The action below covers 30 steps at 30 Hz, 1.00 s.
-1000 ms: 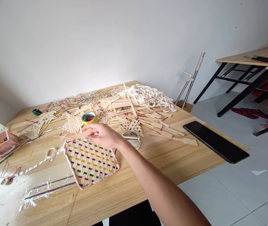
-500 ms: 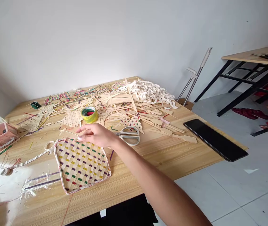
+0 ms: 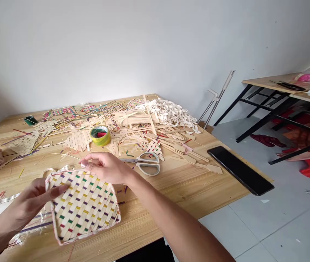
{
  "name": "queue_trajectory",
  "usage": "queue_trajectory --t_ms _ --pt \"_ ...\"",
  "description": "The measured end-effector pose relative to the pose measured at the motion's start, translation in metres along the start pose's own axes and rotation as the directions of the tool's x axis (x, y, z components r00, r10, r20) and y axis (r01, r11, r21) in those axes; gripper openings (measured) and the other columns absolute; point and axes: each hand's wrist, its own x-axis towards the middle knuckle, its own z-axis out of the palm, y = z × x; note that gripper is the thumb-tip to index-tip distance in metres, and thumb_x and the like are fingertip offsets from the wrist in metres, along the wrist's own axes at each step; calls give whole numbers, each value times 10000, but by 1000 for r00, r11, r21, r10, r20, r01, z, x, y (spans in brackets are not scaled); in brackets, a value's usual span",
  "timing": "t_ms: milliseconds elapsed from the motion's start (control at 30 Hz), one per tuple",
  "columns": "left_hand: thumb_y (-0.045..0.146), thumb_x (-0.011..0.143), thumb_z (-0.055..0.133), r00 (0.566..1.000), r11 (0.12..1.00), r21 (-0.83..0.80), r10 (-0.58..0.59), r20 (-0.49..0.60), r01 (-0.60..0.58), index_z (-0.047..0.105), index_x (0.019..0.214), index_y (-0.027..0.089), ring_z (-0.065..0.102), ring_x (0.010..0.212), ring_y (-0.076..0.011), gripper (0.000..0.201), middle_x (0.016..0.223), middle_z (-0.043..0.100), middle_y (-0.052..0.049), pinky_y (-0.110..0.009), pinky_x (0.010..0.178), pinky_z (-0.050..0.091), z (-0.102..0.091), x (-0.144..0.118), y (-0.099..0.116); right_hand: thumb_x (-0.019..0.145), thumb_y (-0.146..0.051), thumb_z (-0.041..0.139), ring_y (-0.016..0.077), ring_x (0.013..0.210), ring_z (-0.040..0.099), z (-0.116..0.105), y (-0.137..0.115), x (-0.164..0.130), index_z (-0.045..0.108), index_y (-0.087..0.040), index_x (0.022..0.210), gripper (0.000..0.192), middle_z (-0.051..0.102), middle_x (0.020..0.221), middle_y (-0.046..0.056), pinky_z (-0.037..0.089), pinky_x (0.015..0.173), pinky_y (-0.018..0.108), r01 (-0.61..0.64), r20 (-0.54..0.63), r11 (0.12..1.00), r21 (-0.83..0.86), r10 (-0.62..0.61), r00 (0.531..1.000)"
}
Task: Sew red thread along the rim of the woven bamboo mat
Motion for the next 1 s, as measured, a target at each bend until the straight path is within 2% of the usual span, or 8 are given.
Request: queue_trajectory --t_ms 67,233,400,500,600,767,867,1000 --pt "500 859 846 996 996 -64 -64 58 67 874 814 171 771 725 -258 334 825 831 -99 -305 715 644 -10 2 -6 1059 -450 621 189 932 702 -1 -2 -2 759 -163 1191 345 782 1108 79 523 830 323 31 -11 999 -35 -31 999" --pt "450 716 958 991 958 -264 -128 -36 115 886 765 196 708 531 -209 268 686 799 -75 -309 625 648 -34 3 -17 1083 -463 571 190 1037 707 0 -9 -8 739 -148 1214 380 763 1204 100 539 913 319 77 0 997 15 -77 997" --pt "444 598 1007 978 924 -346 -197 -63 163 886 710 209 766 584 -278 287 665 795 -96 -312 560 644 -25 3 -14 1093 -491 547 120 738 631 -2 -12 -10 728 -146 1218 409 674 859 11 516 700 255 63 -48 998 3 -63 997" --pt "461 542 1021 967 907 -367 -245 -63 206 889 699 205 740 526 -268 329 666 798 -113 -332 532 641 -18 1 -11 1098 -495 534 100 641 605 -1 -12 -10 720 -143 1203 413 612 732 -31 478 629 241 81 -83 996 22 -79 993" --pt "465 544 1017 964 910 -356 -256 -77 213 861 632 178 730 508 -268 339 610 770 -119 -303 488 603 -16 -3 -11 1087 -475 560 97 596 611 1 -13 -12 710 -150 1151 364 605 697 -44 480 605 243 100 -135 995 13 -98 986" --pt "490 711 941 975 930 -293 -213 60 221 850 703 185 714 539 -231 318 655 777 -91 -276 522 577 -20 -8 -21 1050 -357 617 101 608 565 -1 -14 -13 700 -170 1108 213 571 688 -49 458 610 255 146 -160 989 15 -142 977" --pt "507 787 888 972 949 -214 -216 95 232 836 750 187 719 603 -233 326 712 794 -81 -263 546 553 -21 -13 -29 1023 -356 642 107 634 523 -5 -12 -11 683 -178 1096 197 557 724 -40 430 614 264 131 -147 988 87 -117 982" --pt "557 826 845 965 963 -105 -238 112 249 812 760 183 710 617 -227 381 707 779 -66 -258 568 530 -17 -16 -30 983 -348 684 117 699 508 -8 -8 -9 647 -184 1089 199 524 788 -35 430 660 274 85 -152 994 74 -73 986"
